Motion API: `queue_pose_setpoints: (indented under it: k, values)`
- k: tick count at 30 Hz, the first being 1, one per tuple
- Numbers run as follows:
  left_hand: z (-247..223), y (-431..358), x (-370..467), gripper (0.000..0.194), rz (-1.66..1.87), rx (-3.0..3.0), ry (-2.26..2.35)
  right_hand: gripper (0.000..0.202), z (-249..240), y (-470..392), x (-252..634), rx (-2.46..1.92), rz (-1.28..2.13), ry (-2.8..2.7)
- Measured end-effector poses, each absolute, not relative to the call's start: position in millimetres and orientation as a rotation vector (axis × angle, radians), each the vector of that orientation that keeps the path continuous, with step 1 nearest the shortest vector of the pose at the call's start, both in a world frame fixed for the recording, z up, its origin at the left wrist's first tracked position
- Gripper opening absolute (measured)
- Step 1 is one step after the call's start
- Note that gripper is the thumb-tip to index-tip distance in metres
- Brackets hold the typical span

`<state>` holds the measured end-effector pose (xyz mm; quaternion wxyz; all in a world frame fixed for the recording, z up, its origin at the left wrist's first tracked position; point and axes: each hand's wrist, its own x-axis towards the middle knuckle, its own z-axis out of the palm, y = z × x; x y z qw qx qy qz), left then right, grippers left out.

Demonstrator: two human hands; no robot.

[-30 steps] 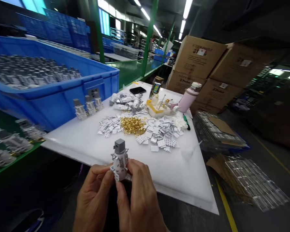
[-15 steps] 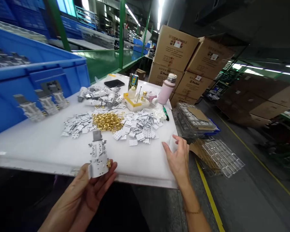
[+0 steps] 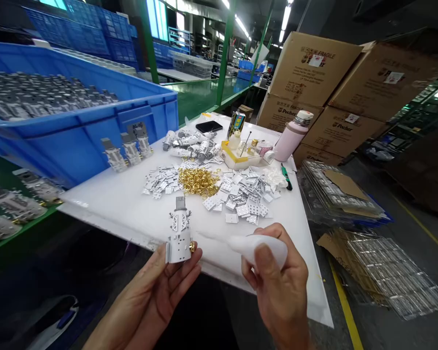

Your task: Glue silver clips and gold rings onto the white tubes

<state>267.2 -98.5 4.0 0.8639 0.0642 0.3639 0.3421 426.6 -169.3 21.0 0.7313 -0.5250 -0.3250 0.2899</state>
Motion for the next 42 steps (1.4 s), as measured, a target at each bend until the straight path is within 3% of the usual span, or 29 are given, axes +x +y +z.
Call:
queue_pose_setpoints:
  k: [11, 34, 42]
  values:
    - [-3.2, -95.9, 259.5, 0.010, 0.745, 0.117, 0.737, 0.027, 17.1, -156.7, 401.6, -1.445, 0.069, -0.948]
    - [-5.2, -97.5, 261.5, 0.009, 0.734, 0.122, 0.739, 0.009, 27.6, -152.4, 387.3, -1.461, -0.009, -0.950]
    - [1.9, -97.7, 263.0, 0.019, 0.736, 0.188, 0.829, 0.010, 28.3, -154.5, 390.0, -1.463, -0.013, -0.973]
